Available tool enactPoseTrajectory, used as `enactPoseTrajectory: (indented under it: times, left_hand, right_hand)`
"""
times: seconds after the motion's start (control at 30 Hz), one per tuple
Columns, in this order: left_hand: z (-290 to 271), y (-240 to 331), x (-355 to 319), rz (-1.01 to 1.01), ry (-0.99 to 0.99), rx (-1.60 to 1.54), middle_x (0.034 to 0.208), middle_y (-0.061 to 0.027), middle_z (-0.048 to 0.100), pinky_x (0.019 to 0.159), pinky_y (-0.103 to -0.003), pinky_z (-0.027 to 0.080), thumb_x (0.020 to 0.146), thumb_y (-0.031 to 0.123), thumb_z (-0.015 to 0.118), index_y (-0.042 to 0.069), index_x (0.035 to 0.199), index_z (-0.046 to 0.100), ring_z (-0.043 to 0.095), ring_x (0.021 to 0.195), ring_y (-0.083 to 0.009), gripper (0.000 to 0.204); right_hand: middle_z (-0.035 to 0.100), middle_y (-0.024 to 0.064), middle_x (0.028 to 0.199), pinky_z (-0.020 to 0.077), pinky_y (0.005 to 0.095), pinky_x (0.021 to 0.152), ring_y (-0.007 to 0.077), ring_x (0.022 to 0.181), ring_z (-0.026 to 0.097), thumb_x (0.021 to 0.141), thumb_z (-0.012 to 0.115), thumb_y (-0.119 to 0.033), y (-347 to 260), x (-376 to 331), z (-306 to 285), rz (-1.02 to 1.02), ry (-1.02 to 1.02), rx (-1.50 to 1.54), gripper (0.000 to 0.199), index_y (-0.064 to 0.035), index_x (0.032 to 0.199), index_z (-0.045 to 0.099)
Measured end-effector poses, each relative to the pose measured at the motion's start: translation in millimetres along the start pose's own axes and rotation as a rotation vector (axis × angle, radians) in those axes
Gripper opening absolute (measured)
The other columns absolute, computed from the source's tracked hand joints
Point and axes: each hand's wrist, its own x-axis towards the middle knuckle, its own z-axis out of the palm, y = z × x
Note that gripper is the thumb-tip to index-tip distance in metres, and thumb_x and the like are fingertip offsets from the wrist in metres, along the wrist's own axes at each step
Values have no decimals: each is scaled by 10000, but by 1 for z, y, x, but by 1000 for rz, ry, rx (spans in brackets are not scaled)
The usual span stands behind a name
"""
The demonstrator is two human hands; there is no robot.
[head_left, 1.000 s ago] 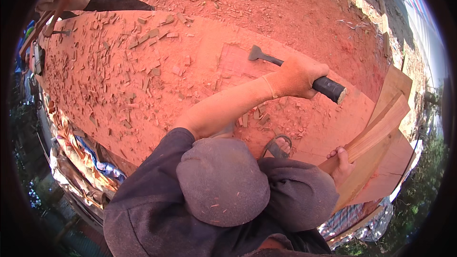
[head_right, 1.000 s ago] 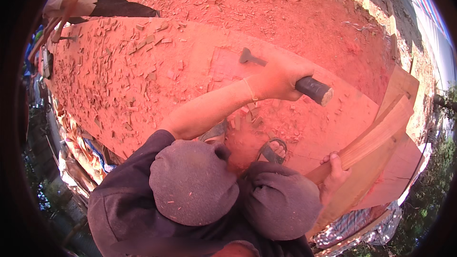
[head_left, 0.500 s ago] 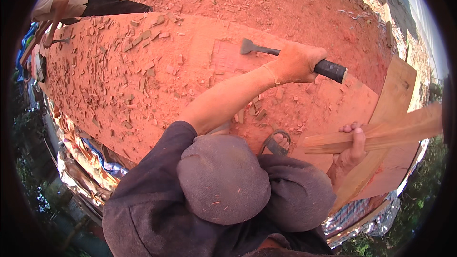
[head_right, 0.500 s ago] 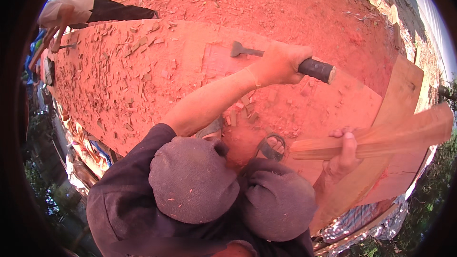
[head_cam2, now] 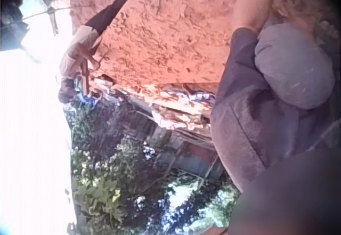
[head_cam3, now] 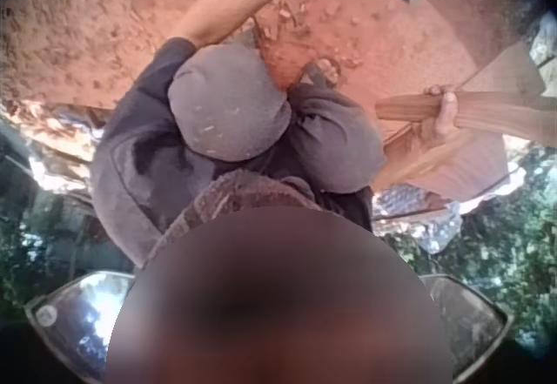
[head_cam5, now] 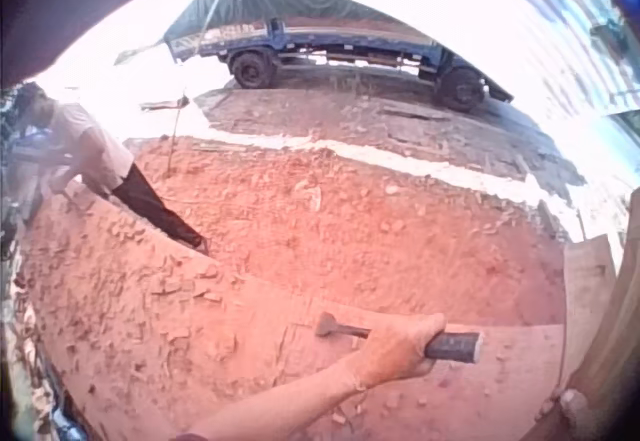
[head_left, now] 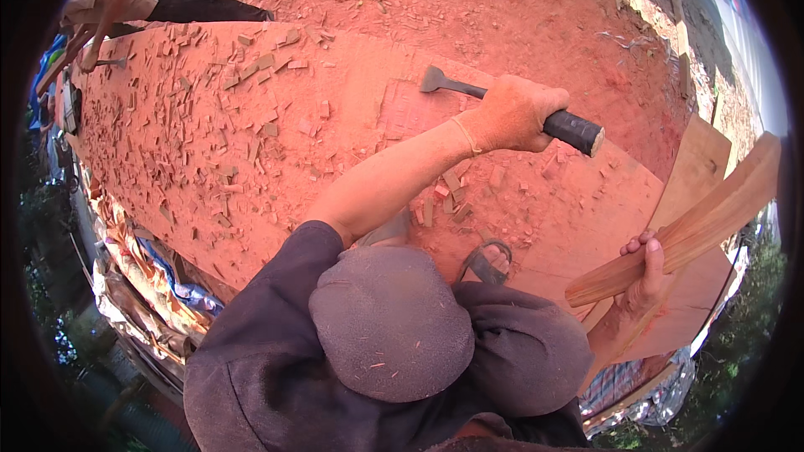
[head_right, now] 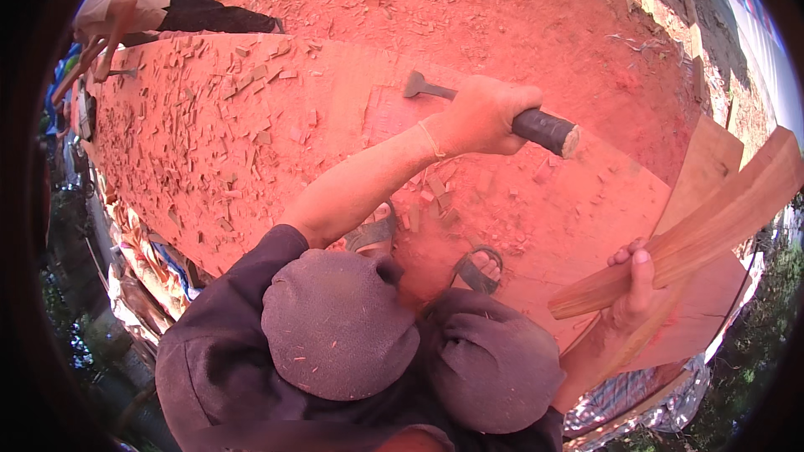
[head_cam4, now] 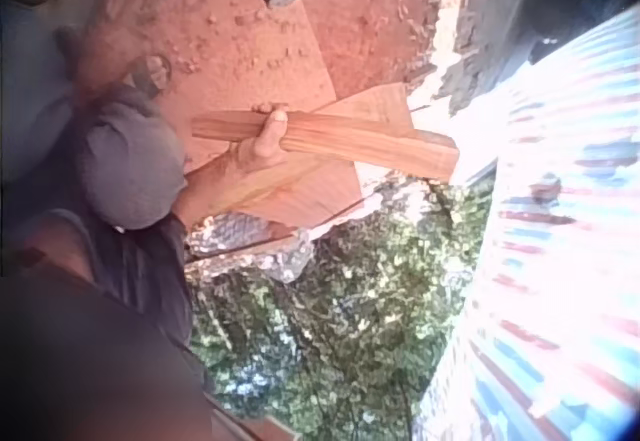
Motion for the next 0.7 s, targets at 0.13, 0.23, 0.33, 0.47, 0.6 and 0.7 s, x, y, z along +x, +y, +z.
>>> enactPoseTrajectory:
  times: [0.13,0.23,0.33,0.47,0.6,0.7]
  left_hand:
    - [-1,-8,8,-28,4,-84,678,-94,646,576,-470,512,667,187,779,140,820,614,675,669,-360,230]
    - [-1,-11,9,-57,39,-30,695,-92,657,585,-471,515,667,202,791,141,827,619,678,680,-361,242]
    - [3,-12,12,-74,53,-16,707,-93,664,592,-477,512,670,205,797,142,828,619,679,686,-365,246]
    - [7,-14,14,-71,49,-1,695,-100,657,594,-481,527,681,195,766,142,832,612,686,681,-358,222]
    - [8,-16,13,-90,10,33,700,-98,659,584,-469,526,687,196,764,141,825,607,690,679,-345,217]
    - [10,-17,12,-63,35,73,692,-94,657,573,-466,529,691,198,753,142,821,603,693,671,-341,206]
  right_hand:
    - [580,107,957,528,349,816,196,885,587,923,709,-146,-42,17,-35,-236,59,169,401,7,1232,505]
    - [570,96,945,519,357,857,197,915,579,914,704,-143,-73,25,-14,-380,118,410,439,6,1264,484]
    - [581,75,975,526,346,820,192,877,582,924,678,-77,-55,19,49,-294,124,472,254,-6,1122,538]
    - [606,51,843,532,326,675,170,694,578,850,703,-50,26,-3,88,17,-224,-637,215,2,1022,586]
    - [616,45,852,526,323,703,159,734,592,806,731,-72,14,2,23,20,-131,-544,260,3,1028,620]
    - [598,58,907,521,329,804,159,865,595,817,710,-95,-37,26,9,-84,-27,156,226,-1,1008,635]
